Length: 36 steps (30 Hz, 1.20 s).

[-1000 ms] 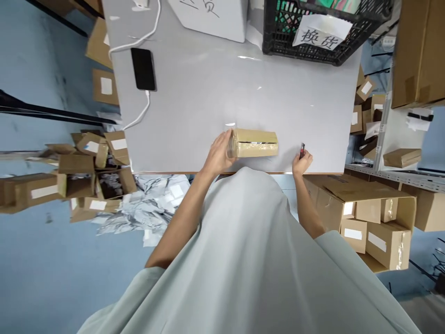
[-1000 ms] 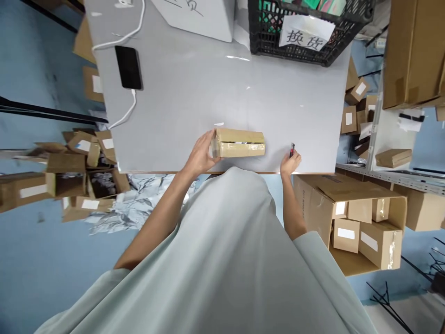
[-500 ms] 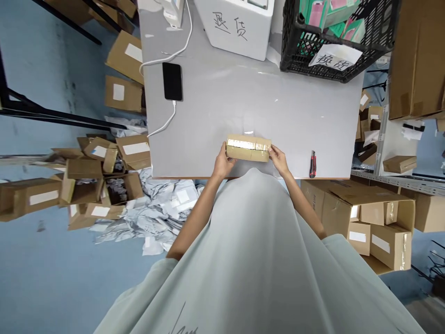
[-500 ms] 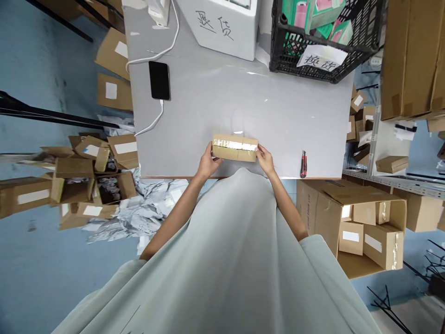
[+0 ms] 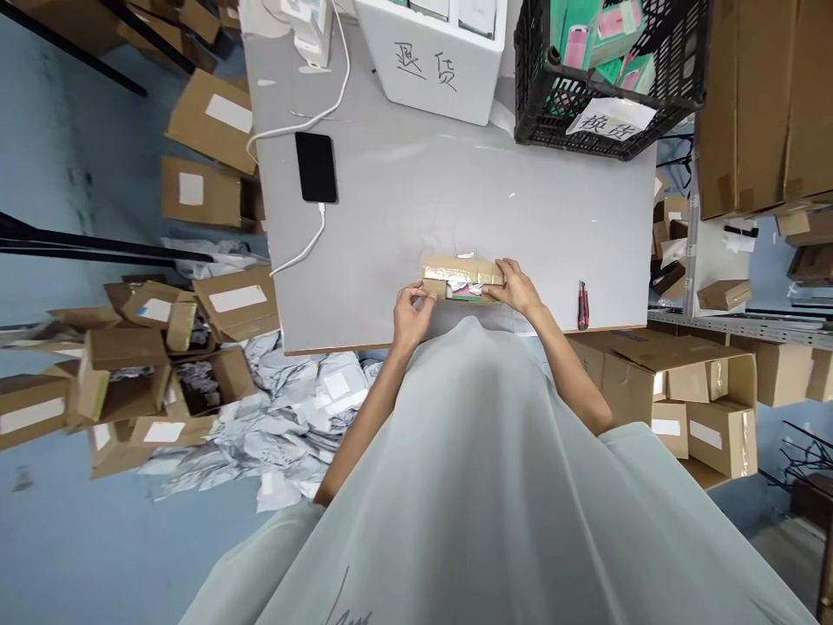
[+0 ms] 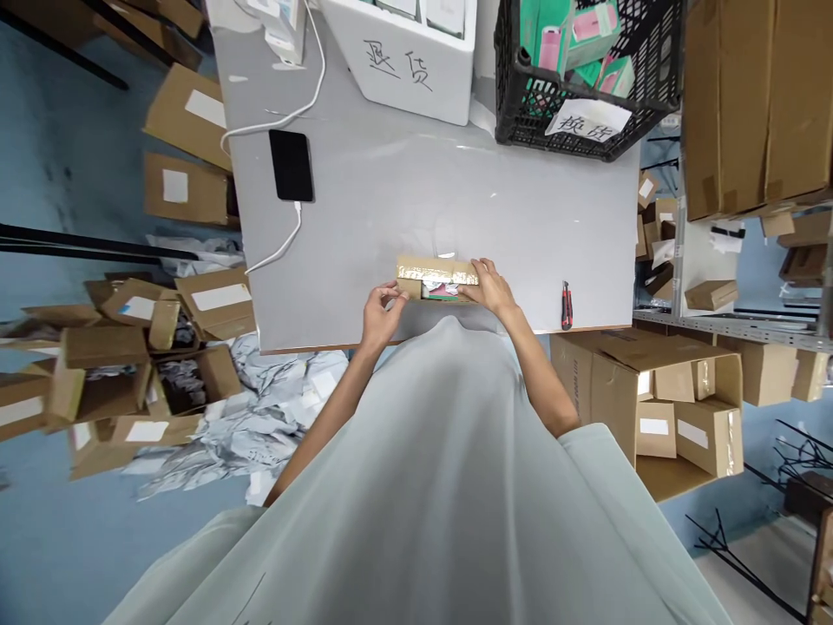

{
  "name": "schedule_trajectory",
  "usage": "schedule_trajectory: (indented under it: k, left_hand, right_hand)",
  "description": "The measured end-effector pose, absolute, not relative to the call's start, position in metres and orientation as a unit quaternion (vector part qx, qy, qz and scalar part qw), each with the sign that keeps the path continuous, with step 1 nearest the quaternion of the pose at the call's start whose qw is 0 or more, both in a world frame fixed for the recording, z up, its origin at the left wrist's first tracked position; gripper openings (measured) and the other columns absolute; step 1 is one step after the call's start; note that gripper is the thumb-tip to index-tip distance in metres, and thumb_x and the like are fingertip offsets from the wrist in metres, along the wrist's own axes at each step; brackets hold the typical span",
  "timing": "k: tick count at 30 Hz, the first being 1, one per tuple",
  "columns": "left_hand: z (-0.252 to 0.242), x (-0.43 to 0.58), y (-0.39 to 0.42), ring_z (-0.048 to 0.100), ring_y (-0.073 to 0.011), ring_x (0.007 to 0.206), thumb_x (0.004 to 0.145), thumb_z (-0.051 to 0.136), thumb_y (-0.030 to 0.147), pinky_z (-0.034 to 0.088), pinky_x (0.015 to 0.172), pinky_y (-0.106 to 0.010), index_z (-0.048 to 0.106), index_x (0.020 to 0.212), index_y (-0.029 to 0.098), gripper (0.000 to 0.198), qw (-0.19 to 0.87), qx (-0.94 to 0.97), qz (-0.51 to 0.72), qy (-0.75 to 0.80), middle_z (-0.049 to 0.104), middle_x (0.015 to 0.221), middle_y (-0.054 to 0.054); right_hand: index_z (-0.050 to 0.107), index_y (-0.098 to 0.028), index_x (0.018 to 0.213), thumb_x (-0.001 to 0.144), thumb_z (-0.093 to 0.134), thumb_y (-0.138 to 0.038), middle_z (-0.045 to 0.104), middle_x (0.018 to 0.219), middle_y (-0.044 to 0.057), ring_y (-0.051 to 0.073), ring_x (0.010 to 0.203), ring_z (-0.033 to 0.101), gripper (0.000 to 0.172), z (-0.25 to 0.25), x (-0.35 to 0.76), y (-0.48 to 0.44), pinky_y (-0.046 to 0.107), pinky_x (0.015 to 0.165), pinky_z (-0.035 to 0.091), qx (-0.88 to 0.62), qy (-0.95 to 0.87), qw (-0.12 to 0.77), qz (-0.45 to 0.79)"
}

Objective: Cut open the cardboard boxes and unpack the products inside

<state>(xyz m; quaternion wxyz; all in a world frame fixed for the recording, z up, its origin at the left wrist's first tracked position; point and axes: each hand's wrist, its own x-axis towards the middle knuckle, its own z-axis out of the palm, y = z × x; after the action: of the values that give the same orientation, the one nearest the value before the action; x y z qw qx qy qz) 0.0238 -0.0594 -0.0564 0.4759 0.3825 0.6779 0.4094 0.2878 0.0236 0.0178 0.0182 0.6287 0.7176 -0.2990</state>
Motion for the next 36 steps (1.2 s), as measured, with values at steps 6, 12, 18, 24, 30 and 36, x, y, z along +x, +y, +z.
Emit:
schedule_trajectory:
  k: [6, 12, 18, 24, 30, 36]
  left_hand:
    - [-0.069, 0.013, -0.064, 0.064, -0.0334, 0.151, 0.075, 0.068, 0.014, 0.066, 0.110, -0.047, 0.057, 0.126, 0.025, 0.053, 0.517, 0.406, 0.388, 0.646, 0.056, 0.163, -0.018]
    - [-0.075, 0.019, -0.072, 0.067, -0.0333, 0.144, 0.071, 0.065, 0.012, 0.065, 0.113, -0.052, 0.060, 0.138, 0.025, 0.069, 0.495, 0.419, 0.386, 0.656, 0.060, 0.154, -0.017]
    - [-0.065, 0.025, -0.064, 0.068, -0.0337, 0.136, 0.076, 0.064, 0.010, 0.062, 0.118, -0.055, 0.062, 0.135, 0.028, 0.063, 0.436, 0.466, 0.345, 0.688, 0.065, 0.143, -0.014]
    - [-0.050, 0.037, -0.049, 0.056, -0.0426, 0.151, 0.082, 0.080, 0.023, 0.043, 0.134, -0.064, 0.057, 0.140, 0.024, 0.062, 0.351, 0.540, 0.322, 0.694, 0.061, 0.151, -0.019]
    - [-0.045, 0.046, -0.030, 0.051, -0.0489, 0.156, 0.082, 0.078, 0.018, 0.041, 0.134, -0.068, 0.049, 0.157, 0.015, 0.081, 0.314, 0.561, 0.308, 0.701, 0.054, 0.157, -0.028]
    - [-0.044, 0.040, -0.021, 0.052, -0.0497, 0.155, 0.082, 0.081, 0.024, 0.044, 0.132, -0.067, 0.041, 0.168, 0.017, 0.095, 0.314, 0.559, 0.290, 0.710, 0.054, 0.158, -0.027]
  right_hand:
    - [0.067, -0.018, 0.152, 0.117, 0.051, -0.041, 0.068, 0.160, 0.017, 0.035, 0.138, 0.070, 0.045, 0.037, 0.294, 0.042, 0.045, 0.115, 0.055, 0.563, 0.765, 0.041, -0.311]
    - [0.065, -0.017, 0.144, 0.117, 0.050, -0.047, 0.085, 0.122, 0.012, 0.028, 0.106, 0.080, 0.043, 0.017, 0.293, 0.070, 0.037, 0.102, 0.056, 0.694, 0.640, -0.026, -0.329]
    - [0.063, -0.018, 0.149, 0.116, 0.047, -0.037, 0.079, 0.136, 0.017, 0.034, 0.126, 0.073, 0.041, -0.001, 0.275, 0.082, 0.048, 0.113, 0.056, 0.741, 0.603, 0.001, -0.297]
    - [0.036, -0.016, 0.176, 0.116, 0.044, -0.047, 0.033, 0.181, 0.028, 0.041, 0.152, 0.059, 0.068, 0.011, 0.267, 0.042, 0.055, 0.117, 0.057, 0.728, 0.652, -0.051, -0.206]
    - [0.012, -0.010, 0.184, 0.104, 0.065, -0.035, 0.018, 0.187, 0.032, 0.044, 0.164, 0.045, 0.100, 0.013, 0.247, 0.024, 0.057, 0.126, 0.051, 0.732, 0.646, -0.025, -0.216]
    - [0.021, -0.013, 0.183, 0.100, 0.052, -0.025, 0.028, 0.186, 0.027, 0.042, 0.148, 0.063, 0.089, 0.023, 0.260, 0.022, 0.059, 0.116, 0.060, 0.719, 0.642, -0.084, -0.251]
